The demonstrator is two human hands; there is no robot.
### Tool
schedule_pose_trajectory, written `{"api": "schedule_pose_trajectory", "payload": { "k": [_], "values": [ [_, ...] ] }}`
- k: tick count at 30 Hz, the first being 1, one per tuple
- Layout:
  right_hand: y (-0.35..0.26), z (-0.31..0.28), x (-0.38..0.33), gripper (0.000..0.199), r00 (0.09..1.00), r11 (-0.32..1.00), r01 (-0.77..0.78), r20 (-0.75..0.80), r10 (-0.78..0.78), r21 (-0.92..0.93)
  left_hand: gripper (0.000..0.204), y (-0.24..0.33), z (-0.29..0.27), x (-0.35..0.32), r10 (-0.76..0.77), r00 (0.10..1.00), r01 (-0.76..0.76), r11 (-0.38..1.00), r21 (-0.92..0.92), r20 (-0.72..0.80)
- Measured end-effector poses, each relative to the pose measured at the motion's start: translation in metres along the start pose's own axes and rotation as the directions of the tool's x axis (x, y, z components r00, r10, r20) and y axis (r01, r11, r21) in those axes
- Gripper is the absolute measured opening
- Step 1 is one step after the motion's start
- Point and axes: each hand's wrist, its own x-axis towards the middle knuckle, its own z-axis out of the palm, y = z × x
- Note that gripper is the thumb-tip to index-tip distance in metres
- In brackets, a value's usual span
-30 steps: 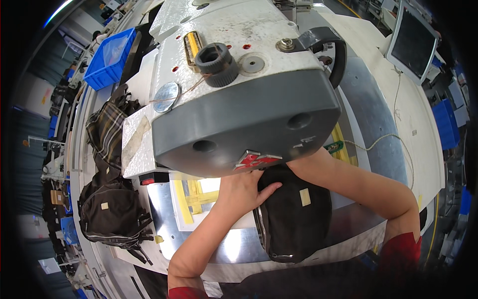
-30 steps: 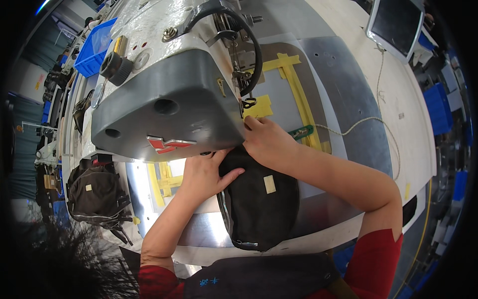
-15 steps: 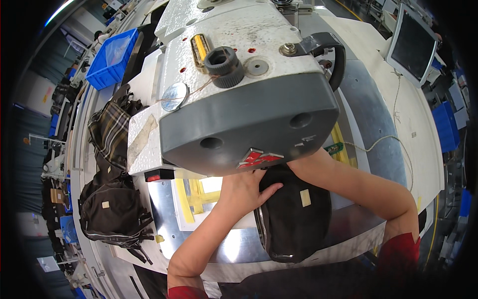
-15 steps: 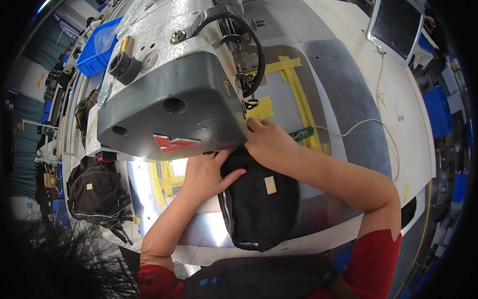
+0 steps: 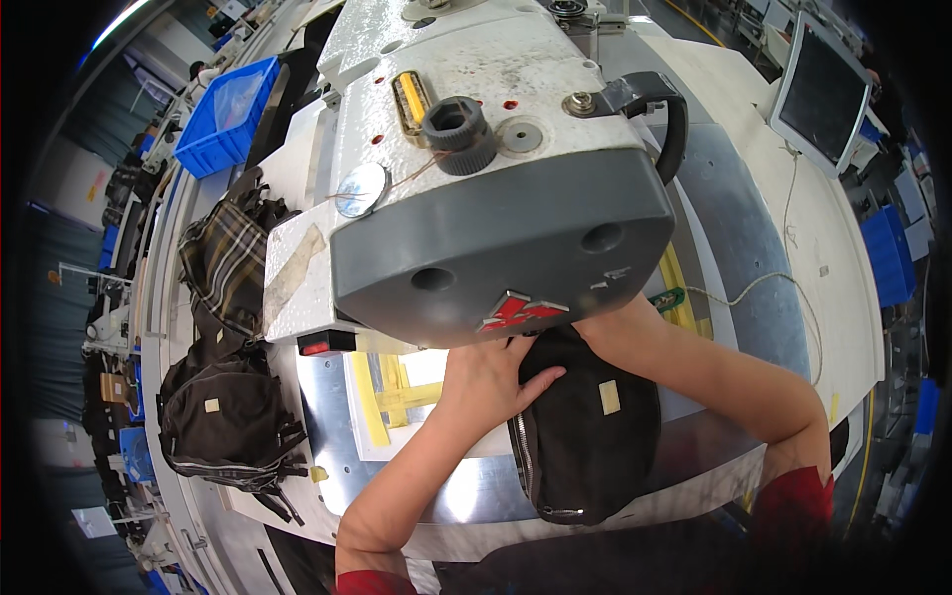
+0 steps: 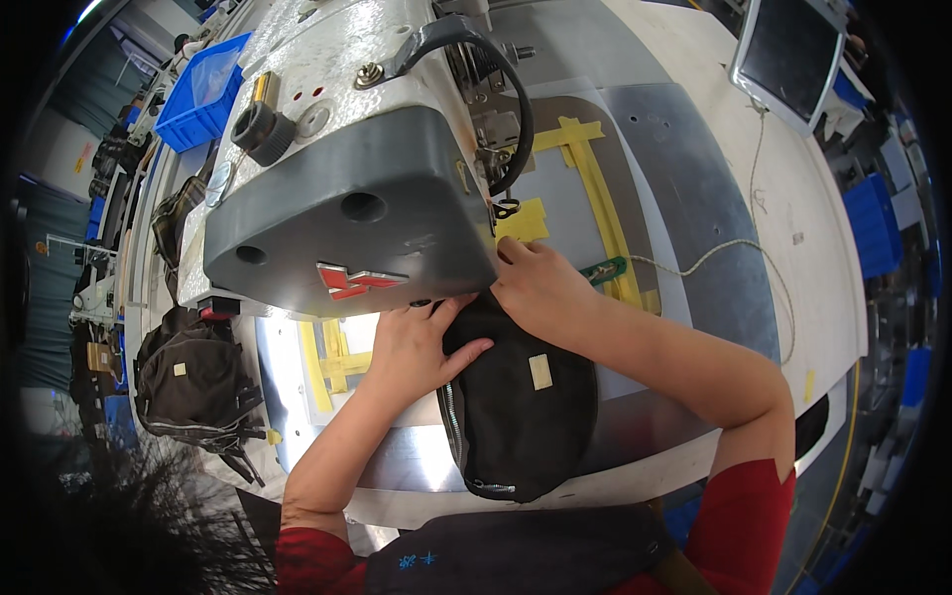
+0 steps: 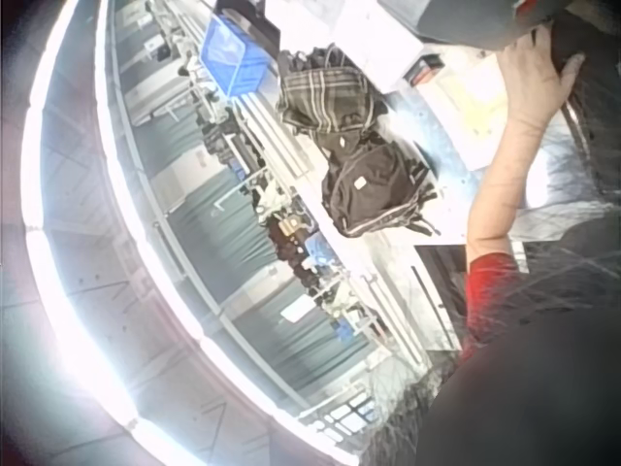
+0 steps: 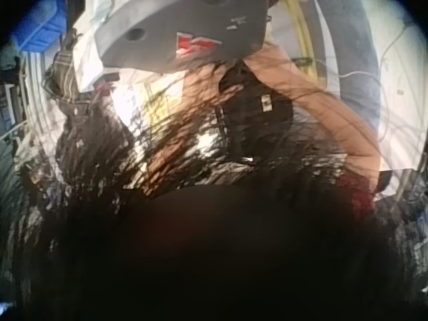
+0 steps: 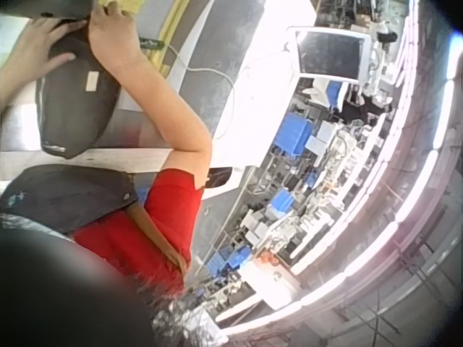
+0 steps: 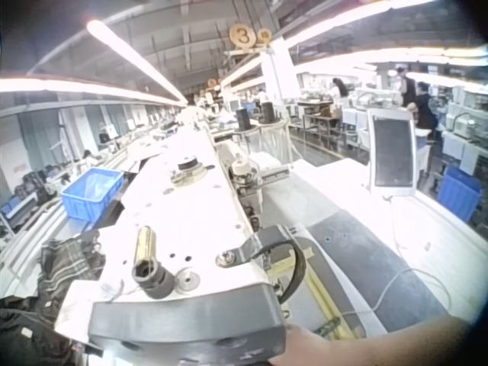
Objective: The recorder is assembling small brown pouches, specifically aligning and preparing them for sewing with an industrial machine.
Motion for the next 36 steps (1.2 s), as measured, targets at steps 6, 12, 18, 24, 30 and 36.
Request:
{"api": "schedule_pose_trajectory", "payload": {
  "k": [6, 12, 18, 24, 30, 36],
  "values": [
    [-0.001, -0.002, -0.001, 0.011, 0.999, 0.998, -0.046, -0.028, 0.047, 0.042, 0.051, 0.001, -0.001, -0.001, 0.01, 0.999, -0.01, 1.0, 0.005, -0.031],
    [-0.012, 0.002, -0.009, 0.02, 0.996, 0.994, -0.087, -0.014, 0.088, 0.07, 0.053, 0.005, -0.002, -0.009, 0.058, 0.992, -0.058, 0.998, 0.008, -0.108],
    [-0.012, -0.003, -0.007, 0.02, 0.998, 0.995, -0.059, -0.022, 0.061, 0.08, 0.054, 0.004, 0.0, -0.011, 0.072, 0.994, -0.072, 0.997, 0.012, -0.078],
    [-0.013, -0.005, -0.009, 0.023, 0.997, 0.991, -0.068, 0.035, 0.064, 0.112, 0.054, 0.004, 0.001, -0.013, 0.075, 0.993, -0.074, 0.997, 0.011, -0.088],
    [-0.011, -0.003, -0.01, 0.025, 0.998, 0.992, -0.056, 0.004, 0.056, 0.117, 0.054, 0.002, 0.002, -0.011, 0.076, 0.993, -0.074, 0.997, 0.02, -0.094],
    [-0.006, 0.004, -0.006, 0.025, 0.996, 0.985, -0.084, 0.008, 0.084, 0.152, 0.055, -0.002, 0.005, -0.011, 0.056, 0.994, -0.056, 0.998, 0.003, -0.099]
  ]
}}
